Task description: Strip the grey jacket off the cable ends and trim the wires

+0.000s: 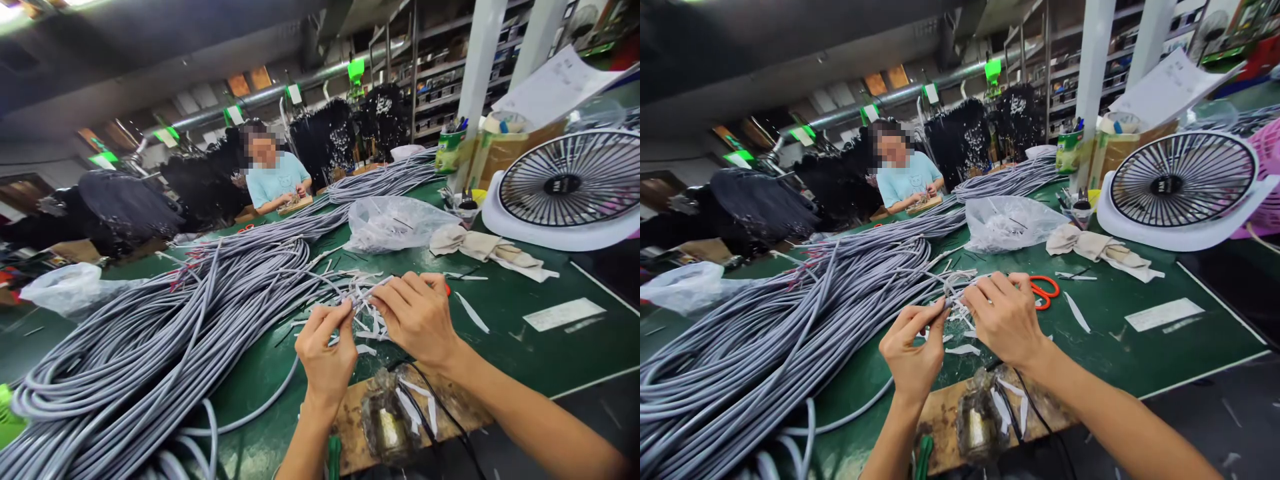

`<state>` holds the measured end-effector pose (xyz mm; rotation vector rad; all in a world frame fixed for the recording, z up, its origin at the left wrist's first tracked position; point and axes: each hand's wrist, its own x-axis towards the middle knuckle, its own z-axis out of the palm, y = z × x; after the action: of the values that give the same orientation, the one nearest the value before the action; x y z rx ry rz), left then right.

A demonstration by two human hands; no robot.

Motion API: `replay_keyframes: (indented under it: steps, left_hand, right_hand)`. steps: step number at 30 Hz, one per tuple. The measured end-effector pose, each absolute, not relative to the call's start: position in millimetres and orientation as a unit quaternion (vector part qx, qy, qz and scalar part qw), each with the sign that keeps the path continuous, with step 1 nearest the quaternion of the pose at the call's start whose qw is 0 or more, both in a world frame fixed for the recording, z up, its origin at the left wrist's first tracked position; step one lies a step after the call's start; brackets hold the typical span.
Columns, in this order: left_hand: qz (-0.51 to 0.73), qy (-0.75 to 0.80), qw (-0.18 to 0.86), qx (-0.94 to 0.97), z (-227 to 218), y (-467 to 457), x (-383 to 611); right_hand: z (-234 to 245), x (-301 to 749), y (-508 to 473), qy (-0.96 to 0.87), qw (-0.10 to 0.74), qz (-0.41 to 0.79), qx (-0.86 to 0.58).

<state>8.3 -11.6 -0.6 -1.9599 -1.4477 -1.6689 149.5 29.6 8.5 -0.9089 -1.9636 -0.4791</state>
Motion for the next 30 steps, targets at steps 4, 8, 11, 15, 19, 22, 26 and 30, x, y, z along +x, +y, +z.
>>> replay_keyframes:
  steps: [4,8,11,15,19,22,26,30]
  left_hand:
    - [-0.553,-0.493,0.096,-0.665,-1.0,-13.1,9.5]
    - [-0.555,-0.497,0.093,-0.661,-0.9,-13.5,10.2]
    - [-0.560,-0.500,0.079,-0.656,-0.4,-13.6,10.5]
    - [-0.563,-0.500,0.067,-0.654,0.3,-13.8,10.4]
    - [-0.565,-0.499,0.063,-0.654,1.1,-14.2,10.9]
    - [-0.563,-0.505,0.040,-0.653,1.2,-14.3,11.6]
    - [-0.560,-0.520,-0.001,-0.645,0.7,-14.6,13.5]
    - [-0.571,-0.546,-0.050,-0.611,0.7,-16.4,17.6]
  right_hand:
    - [6.7,151.3,29.8,-0.798,0.454,-0.175,-0.355]
    - [7.3,152.1,32.6,-0.803,0.471,-0.124,-0.344]
    - [8.9,152.3,33.5,-0.806,0.481,-0.078,-0.335]
    - [10.1,153.2,33.8,-0.804,0.488,-0.071,-0.333]
    - [9.2,152.4,34.9,-0.804,0.496,-0.018,-0.328]
    - [7.7,149.3,34.9,-0.795,0.501,0.112,-0.322]
    - [5.7,145.3,34.5,-0.747,0.495,0.315,-0.313]
    - [5.9,146.8,37.2,-0.682,0.525,0.407,-0.306]
